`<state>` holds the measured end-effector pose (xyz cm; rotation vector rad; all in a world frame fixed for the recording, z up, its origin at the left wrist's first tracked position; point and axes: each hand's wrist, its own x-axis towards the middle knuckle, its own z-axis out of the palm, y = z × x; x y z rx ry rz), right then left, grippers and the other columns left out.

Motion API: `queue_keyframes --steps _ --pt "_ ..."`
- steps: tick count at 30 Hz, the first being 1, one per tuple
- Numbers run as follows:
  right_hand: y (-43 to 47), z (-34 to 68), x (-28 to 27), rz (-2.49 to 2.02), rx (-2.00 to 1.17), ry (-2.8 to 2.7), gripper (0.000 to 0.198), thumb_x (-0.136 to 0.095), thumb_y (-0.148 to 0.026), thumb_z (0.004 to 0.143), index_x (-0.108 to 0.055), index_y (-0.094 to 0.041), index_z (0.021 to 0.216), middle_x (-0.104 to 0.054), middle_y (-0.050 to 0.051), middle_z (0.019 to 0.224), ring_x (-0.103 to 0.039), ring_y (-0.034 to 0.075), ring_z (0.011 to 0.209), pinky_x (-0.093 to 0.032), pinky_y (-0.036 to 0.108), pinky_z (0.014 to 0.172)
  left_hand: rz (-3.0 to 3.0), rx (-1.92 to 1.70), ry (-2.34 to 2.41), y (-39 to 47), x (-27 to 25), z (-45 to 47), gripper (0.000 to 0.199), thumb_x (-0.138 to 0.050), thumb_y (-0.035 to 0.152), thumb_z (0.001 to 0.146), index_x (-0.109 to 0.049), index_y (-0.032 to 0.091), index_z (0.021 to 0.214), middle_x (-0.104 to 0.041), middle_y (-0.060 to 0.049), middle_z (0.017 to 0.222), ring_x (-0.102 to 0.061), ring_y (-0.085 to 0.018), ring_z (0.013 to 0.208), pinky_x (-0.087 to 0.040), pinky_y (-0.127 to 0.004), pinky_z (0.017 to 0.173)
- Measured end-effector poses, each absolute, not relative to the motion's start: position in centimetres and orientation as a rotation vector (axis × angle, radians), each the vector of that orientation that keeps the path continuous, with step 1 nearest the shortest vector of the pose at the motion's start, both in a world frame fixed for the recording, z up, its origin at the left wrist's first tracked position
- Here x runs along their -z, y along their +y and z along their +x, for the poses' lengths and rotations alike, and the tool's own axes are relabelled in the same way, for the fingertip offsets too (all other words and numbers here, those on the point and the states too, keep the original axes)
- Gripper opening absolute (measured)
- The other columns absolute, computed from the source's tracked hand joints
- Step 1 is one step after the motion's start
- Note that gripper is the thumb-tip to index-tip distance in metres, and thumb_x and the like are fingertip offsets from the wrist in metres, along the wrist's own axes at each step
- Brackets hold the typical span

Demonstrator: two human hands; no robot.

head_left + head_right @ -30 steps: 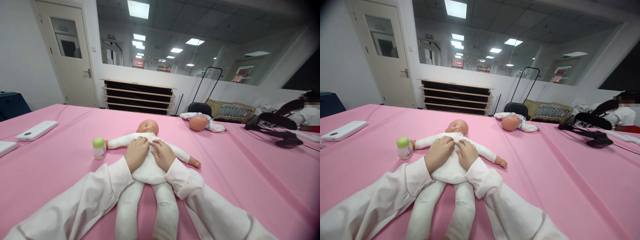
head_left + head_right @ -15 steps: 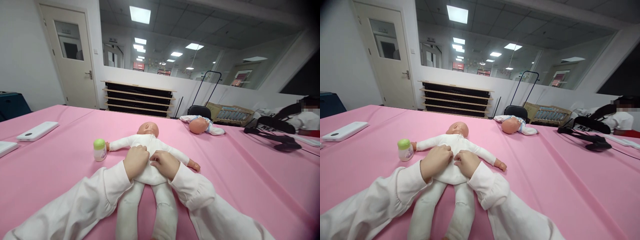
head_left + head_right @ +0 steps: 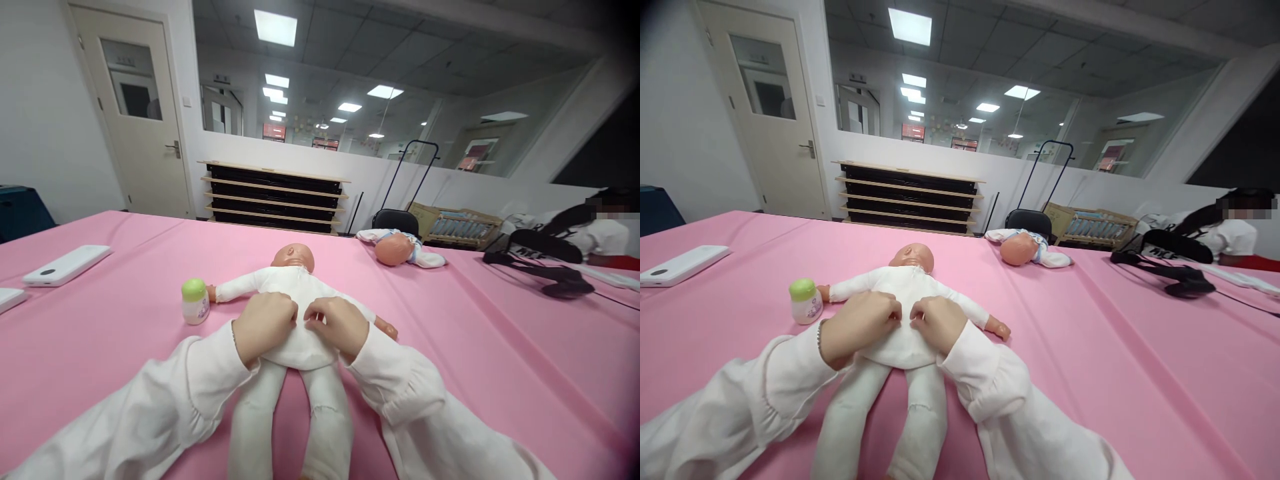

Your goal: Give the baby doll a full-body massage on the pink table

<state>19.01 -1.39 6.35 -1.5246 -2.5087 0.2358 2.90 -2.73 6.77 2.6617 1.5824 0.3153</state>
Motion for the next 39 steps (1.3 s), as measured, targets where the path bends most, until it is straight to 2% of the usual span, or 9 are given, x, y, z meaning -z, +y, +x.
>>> queue_keyframes --steps 6,11,15,19,23,28,31,35,39 --pt "-1.0 19.7 -6.3 -1.564 -0.329 -2.587 0.01 -0.059 -0.017 0.073 -0.068 -0.021 0.072 -0.066 -0.001 0.073 -0.057 0.012 0.068 -0.037 0.022 0.061 2.609 -0.207 1.664 -2.4 -6.8 2.5 0.018 -0.052 0.023 0.079 -0.065 0.013 0.074 -0.064 -0.011 0.077 -0.059 -0.021 0.071 -0.04 -0.03 0.065" --pt "-0.9 19.3 -6.1 -1.488 -0.225 -2.409 0.011 -0.06 -0.017 0.074 -0.067 -0.02 0.082 -0.066 0.001 0.087 -0.058 0.013 0.079 -0.04 0.023 0.07 2.721 -0.384 1.695 -2.0 -6.7 2.6 0.019 -0.045 0.017 0.082 -0.064 0.014 0.08 -0.063 -0.01 0.083 -0.057 -0.021 0.078 -0.04 -0.029 0.063" --pt "-0.5 19.2 -5.4 -1.481 -0.275 -2.428 0.009 -0.058 -0.017 0.076 -0.067 -0.019 0.078 -0.065 0.001 0.085 -0.058 0.013 0.077 -0.041 0.024 0.07 2.727 -0.33 1.693 -1.5 -6.4 2.6 0.021 -0.044 0.015 0.081 -0.064 0.012 0.075 -0.062 -0.009 0.079 -0.058 -0.021 0.074 -0.04 -0.029 0.062" --pt "0.5 19.5 -4.4 -1.441 -0.212 -2.305 0.014 -0.057 -0.014 0.076 -0.066 -0.019 0.086 -0.065 0.002 0.091 -0.058 0.014 0.083 -0.042 0.026 0.076 2.711 -0.506 1.73 -0.7 -5.8 2.4 0.022 -0.042 0.016 0.082 -0.064 0.015 0.086 -0.062 -0.007 0.087 -0.057 -0.021 0.082 -0.041 -0.029 0.066" --pt "1.6 19.8 -3.4 -1.406 -0.25 -2.325 0.012 -0.056 -0.013 0.077 -0.066 -0.018 0.083 -0.064 0.002 0.088 -0.058 0.016 0.083 -0.044 0.029 0.078 2.682 -0.456 1.744 0.0 -5.3 2.2 0.023 -0.041 0.016 0.083 -0.064 0.014 0.079 -0.061 -0.007 0.083 -0.057 -0.019 0.077 -0.041 -0.028 0.065" --pt "2.6 20.2 -2.2 -1.28 -0.055 -2.231 0.025 -0.056 -0.016 0.079 -0.06 -0.018 0.103 -0.058 0.007 0.104 -0.052 0.019 0.1 -0.041 0.035 0.092 2.716 -0.753 1.738 0.5 -5.2 2.1 0.02 -0.044 0.019 0.084 -0.06 0.017 0.096 -0.06 -0.007 0.099 -0.053 -0.021 0.096 -0.041 -0.032 0.078" --pt "3.0 20.5 -1.9 -1.266 -0.065 -2.256 0.026 -0.053 -0.016 0.081 -0.059 -0.016 0.106 -0.057 0.008 0.106 -0.053 0.019 0.1 -0.042 0.036 0.092 2.705 -0.666 1.741 1.0 -5.0 2.0 0.018 -0.045 0.02 0.083 -0.061 0.018 0.091 -0.061 -0.006 0.095 -0.054 -0.021 0.092 -0.042 -0.033 0.077" --pt "3.0 20.6 -2.1 -1.307 0.046 -2.134 0.027 -0.05 -0.012 0.081 -0.058 -0.016 0.107 -0.057 0.008 0.102 -0.053 0.019 0.097 -0.043 0.034 0.089 2.692 -0.796 1.811 1.7 -4.5 1.8 0.019 -0.043 0.019 0.084 -0.06 0.018 0.09 -0.06 -0.005 0.096 -0.054 -0.02 0.091 -0.042 -0.033 0.077" --pt "3.1 20.7 -2.3 -1.392 -0.069 -2.299 0.024 -0.05 -0.018 0.084 -0.06 -0.016 0.105 -0.058 0.007 0.1 -0.053 0.019 0.096 -0.042 0.034 0.09 2.688 -0.693 1.787 1.9 -4.5 1.5 0.02 -0.041 0.019 0.084 -0.061 0.017 0.091 -0.06 -0.006 0.095 -0.054 -0.019 0.091 -0.042 -0.031 0.077"
